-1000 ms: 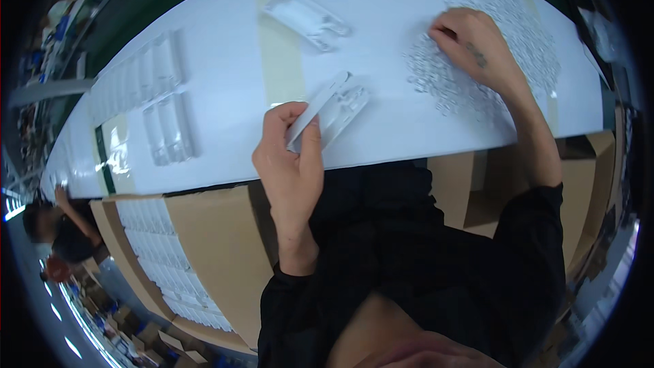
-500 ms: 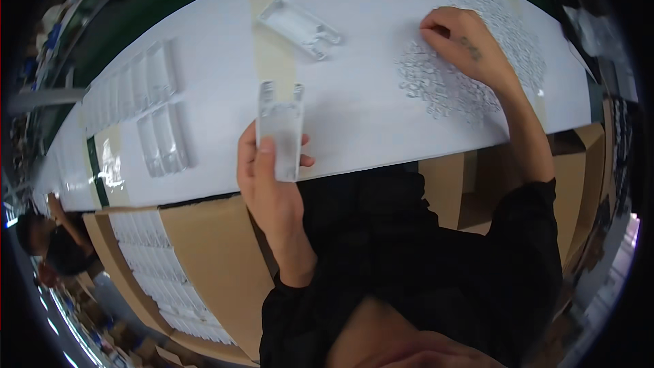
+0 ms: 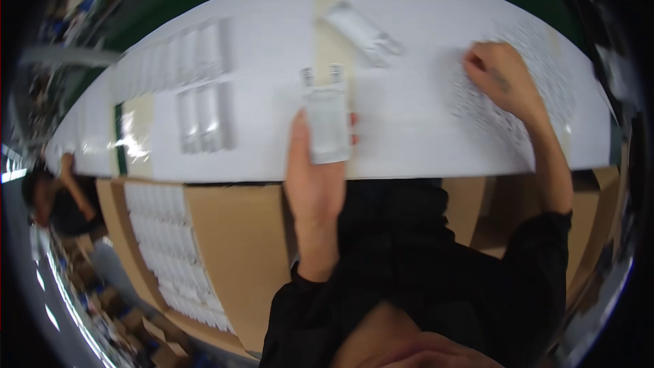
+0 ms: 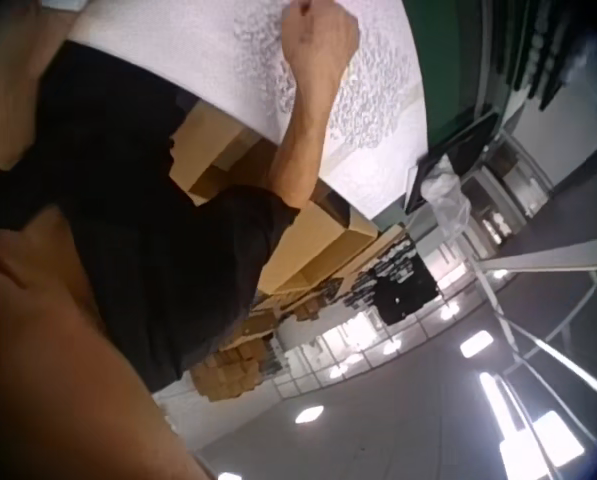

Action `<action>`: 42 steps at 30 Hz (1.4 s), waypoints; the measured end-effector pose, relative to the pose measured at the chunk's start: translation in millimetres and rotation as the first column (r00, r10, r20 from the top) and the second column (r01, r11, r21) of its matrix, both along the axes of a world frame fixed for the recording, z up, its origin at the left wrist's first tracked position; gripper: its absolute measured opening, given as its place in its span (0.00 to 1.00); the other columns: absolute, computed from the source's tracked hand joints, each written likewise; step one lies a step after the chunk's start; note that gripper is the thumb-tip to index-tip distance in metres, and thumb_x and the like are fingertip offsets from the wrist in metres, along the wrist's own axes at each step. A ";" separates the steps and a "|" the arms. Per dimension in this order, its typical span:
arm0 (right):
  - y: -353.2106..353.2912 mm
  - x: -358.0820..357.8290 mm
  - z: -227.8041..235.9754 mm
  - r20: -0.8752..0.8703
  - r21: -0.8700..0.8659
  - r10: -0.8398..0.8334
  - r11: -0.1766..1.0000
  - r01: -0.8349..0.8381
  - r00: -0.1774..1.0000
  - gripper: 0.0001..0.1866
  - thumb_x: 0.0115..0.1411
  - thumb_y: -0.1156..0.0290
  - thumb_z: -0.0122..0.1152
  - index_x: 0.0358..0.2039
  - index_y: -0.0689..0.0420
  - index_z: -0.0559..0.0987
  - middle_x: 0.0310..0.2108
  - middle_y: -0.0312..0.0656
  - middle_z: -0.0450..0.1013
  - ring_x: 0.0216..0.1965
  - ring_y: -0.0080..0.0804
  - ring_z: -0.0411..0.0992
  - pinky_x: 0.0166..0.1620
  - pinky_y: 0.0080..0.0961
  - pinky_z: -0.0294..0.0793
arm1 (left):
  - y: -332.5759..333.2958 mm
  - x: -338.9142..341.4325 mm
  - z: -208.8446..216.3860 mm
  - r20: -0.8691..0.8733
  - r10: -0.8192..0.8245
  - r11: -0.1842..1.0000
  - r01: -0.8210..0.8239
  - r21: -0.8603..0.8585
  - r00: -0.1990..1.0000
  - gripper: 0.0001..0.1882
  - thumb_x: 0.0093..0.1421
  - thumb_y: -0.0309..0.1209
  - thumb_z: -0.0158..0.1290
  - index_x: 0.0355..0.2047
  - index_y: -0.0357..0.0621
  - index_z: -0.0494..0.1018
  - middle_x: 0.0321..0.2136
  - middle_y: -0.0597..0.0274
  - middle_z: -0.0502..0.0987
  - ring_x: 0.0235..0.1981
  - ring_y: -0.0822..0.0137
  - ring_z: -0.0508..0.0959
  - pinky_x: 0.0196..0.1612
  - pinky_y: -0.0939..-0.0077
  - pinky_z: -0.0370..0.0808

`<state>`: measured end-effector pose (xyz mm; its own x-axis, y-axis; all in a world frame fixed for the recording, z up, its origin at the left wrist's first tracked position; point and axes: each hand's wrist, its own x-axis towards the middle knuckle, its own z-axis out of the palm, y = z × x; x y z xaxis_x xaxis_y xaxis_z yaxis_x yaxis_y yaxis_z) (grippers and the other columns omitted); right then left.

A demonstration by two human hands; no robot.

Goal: Picking up small white components from a pile and placing them into organized plastic trays.

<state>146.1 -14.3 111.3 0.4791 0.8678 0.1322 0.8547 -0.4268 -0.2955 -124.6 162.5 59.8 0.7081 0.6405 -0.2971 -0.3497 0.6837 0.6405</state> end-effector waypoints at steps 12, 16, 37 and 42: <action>78.2 -117.3 34.5 -0.902 0.268 0.091 0.885 0.382 0.423 0.06 0.63 0.74 0.62 0.36 0.64 0.82 0.23 0.36 0.74 0.17 0.16 0.64 0.21 0.11 0.64 | -25.1 18.7 24.1 0.071 -0.093 0.994 0.088 0.069 0.993 0.26 0.66 0.23 0.51 0.64 0.37 0.61 0.55 0.49 0.70 0.52 0.61 0.73 0.56 0.69 0.70; 77.5 -125.5 33.0 -0.939 0.286 0.167 0.866 0.410 0.302 0.06 0.65 0.76 0.60 0.37 0.66 0.80 0.21 0.34 0.72 0.16 0.14 0.63 0.19 0.10 0.62 | -25.9 16.5 19.7 0.117 -0.100 0.995 0.096 0.043 0.988 0.25 0.65 0.21 0.55 0.62 0.38 0.64 0.55 0.50 0.71 0.55 0.64 0.72 0.58 0.73 0.68; 86.3 -129.8 3.8 -0.888 0.455 0.376 0.796 0.399 0.263 0.06 0.66 0.75 0.59 0.38 0.65 0.80 0.15 0.34 0.70 0.13 0.16 0.61 0.17 0.11 0.61 | -8.3 14.5 17.0 0.138 -0.122 0.991 0.114 0.067 0.983 0.25 0.61 0.19 0.60 0.59 0.34 0.69 0.48 0.51 0.78 0.49 0.64 0.76 0.54 0.72 0.73; 102.9 -122.2 19.5 -0.924 0.358 0.266 0.857 0.370 0.276 0.07 0.64 0.73 0.60 0.35 0.65 0.81 0.15 0.34 0.70 0.13 0.17 0.61 0.18 0.12 0.61 | -2.4 20.4 21.1 0.051 -0.060 0.984 0.050 0.172 0.997 0.24 0.63 0.23 0.59 0.59 0.32 0.69 0.48 0.50 0.77 0.48 0.62 0.76 0.55 0.71 0.73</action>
